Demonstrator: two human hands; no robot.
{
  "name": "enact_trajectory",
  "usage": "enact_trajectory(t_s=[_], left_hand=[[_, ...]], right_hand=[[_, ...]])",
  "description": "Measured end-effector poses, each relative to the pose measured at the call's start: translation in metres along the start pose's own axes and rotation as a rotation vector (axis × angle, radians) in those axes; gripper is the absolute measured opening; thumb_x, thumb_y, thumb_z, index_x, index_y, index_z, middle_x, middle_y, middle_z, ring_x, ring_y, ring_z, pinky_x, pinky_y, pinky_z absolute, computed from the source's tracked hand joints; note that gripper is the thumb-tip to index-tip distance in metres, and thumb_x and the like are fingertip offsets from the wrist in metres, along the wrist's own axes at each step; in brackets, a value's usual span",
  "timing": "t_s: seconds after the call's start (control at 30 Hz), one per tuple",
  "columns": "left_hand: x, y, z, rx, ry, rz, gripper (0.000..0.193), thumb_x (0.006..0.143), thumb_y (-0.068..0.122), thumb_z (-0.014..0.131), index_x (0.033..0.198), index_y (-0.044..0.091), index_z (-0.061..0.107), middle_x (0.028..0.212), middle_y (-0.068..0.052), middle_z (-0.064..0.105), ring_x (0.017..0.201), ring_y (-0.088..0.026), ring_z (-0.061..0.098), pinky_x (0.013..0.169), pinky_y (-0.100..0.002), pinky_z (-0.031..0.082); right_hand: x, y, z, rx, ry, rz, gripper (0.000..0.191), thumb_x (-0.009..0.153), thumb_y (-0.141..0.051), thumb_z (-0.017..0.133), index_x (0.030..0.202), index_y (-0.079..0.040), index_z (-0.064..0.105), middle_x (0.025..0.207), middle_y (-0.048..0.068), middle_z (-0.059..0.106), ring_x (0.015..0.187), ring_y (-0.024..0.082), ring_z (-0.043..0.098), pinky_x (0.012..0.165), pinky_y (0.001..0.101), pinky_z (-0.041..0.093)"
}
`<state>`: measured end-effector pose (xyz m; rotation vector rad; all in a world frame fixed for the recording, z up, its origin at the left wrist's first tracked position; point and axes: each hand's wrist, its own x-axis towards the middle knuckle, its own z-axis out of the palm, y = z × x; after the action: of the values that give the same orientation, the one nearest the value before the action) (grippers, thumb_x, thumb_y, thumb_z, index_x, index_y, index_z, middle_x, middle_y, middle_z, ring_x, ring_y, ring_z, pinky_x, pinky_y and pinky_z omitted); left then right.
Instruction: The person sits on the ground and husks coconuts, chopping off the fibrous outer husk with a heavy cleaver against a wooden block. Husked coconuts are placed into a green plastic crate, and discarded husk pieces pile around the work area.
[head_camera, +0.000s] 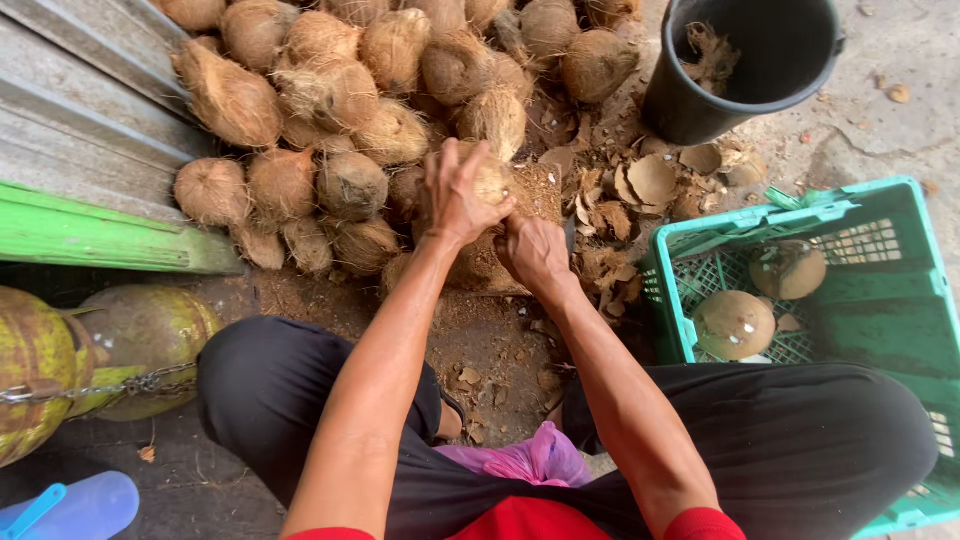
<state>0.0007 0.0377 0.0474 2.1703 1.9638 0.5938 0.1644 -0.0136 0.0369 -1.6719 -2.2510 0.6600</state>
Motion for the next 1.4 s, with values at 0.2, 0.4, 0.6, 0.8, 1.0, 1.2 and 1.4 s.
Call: enact_trajectory(t_s=[0.2, 0.4, 0.6, 0.8, 1.0, 1.2, 1.4], left_hand=[[0.025, 0.007, 0.001, 0.008, -0.189, -0.065, 0.097, 0.052, 0.057, 0.095, 0.137, 0.023, 0.062, 0.120, -0.010, 0.053, 0.104, -0.031, 0.055, 0.080, -0.045, 0.055], [0.021, 0.018, -0.009, -0.003, -0.077, -0.103, 0.096, 0.048, 0.055, 0.099, 0.130, 0.020, 0.063, 0.120, -0.012, 0.056, 0.102, -0.028, 0.057, 0.083, -0.046, 0.053], [0.045, 0.028, -0.047, -0.327, -0.072, -0.686, 0.077, 0.071, 0.048, 0.091, 0.134, 0.017, 0.059, 0.124, -0.008, 0.063, 0.105, -0.025, 0.061, 0.093, -0.049, 0.051], [0.046, 0.010, -0.056, -0.315, -0.070, -0.703, 0.059, 0.073, 0.050, 0.087, 0.117, 0.018, 0.063, 0.126, -0.009, 0.058, 0.108, -0.025, 0.060, 0.088, -0.046, 0.051], [0.026, -0.015, -0.042, -0.437, -0.067, -0.675, 0.072, 0.074, 0.061, 0.078, 0.130, 0.022, 0.057, 0.127, -0.014, 0.055, 0.105, -0.027, 0.061, 0.079, -0.044, 0.056], [0.012, -0.027, -0.025, -0.546, 0.002, -0.594, 0.089, 0.068, 0.075, 0.079, 0.134, 0.020, 0.058, 0.132, -0.012, 0.052, 0.114, -0.029, 0.062, 0.082, -0.047, 0.061], [0.016, -0.040, -0.020, -0.515, -0.122, -0.548, 0.121, 0.050, 0.073, 0.088, 0.147, 0.018, 0.044, 0.142, -0.016, 0.040, 0.126, -0.035, 0.053, 0.094, -0.056, 0.055]], right_hand=[[-0.013, -0.015, 0.001, 0.050, 0.061, 0.049, 0.022, 0.101, -0.012, 0.050, 0.092, -0.005, 0.069, 0.054, 0.009, 0.059, 0.040, 0.017, 0.048, 0.038, 0.0384, 0.042], [-0.033, -0.025, 0.001, 0.246, 0.105, 0.099, 0.026, 0.096, -0.019, 0.054, 0.080, -0.006, 0.069, 0.054, 0.012, 0.060, 0.045, 0.020, 0.055, 0.047, 0.0401, 0.047], [-0.106, -0.045, 0.049, 0.124, -0.096, 0.014, 0.031, 0.092, -0.018, 0.048, 0.076, -0.006, 0.071, 0.055, 0.016, 0.059, 0.044, 0.024, 0.059, 0.045, 0.0398, 0.052], [-0.148, -0.041, 0.061, 0.176, -0.523, 0.180, 0.024, 0.098, -0.028, 0.056, 0.096, -0.013, 0.075, 0.071, 0.008, 0.073, 0.056, 0.022, 0.070, 0.060, 0.0402, 0.060], [-0.122, -0.011, -0.058, 0.156, -0.481, 0.356, 0.031, 0.097, -0.039, 0.064, 0.109, -0.012, 0.074, 0.081, 0.008, 0.077, 0.072, 0.022, 0.076, 0.080, 0.0398, 0.060], [-0.052, 0.049, -0.191, 0.213, 0.432, 0.114, 0.016, 0.106, -0.017, 0.064, 0.118, -0.011, 0.071, 0.103, 0.011, 0.075, 0.079, 0.016, 0.071, 0.066, 0.0309, 0.059], [0.052, 0.146, -0.267, -0.893, 0.900, -0.131, 0.095, 0.075, -0.076, 0.074, 0.140, -0.009, 0.056, 0.113, 0.008, 0.067, 0.087, 0.021, 0.073, 0.071, 0.0367, 0.060]])
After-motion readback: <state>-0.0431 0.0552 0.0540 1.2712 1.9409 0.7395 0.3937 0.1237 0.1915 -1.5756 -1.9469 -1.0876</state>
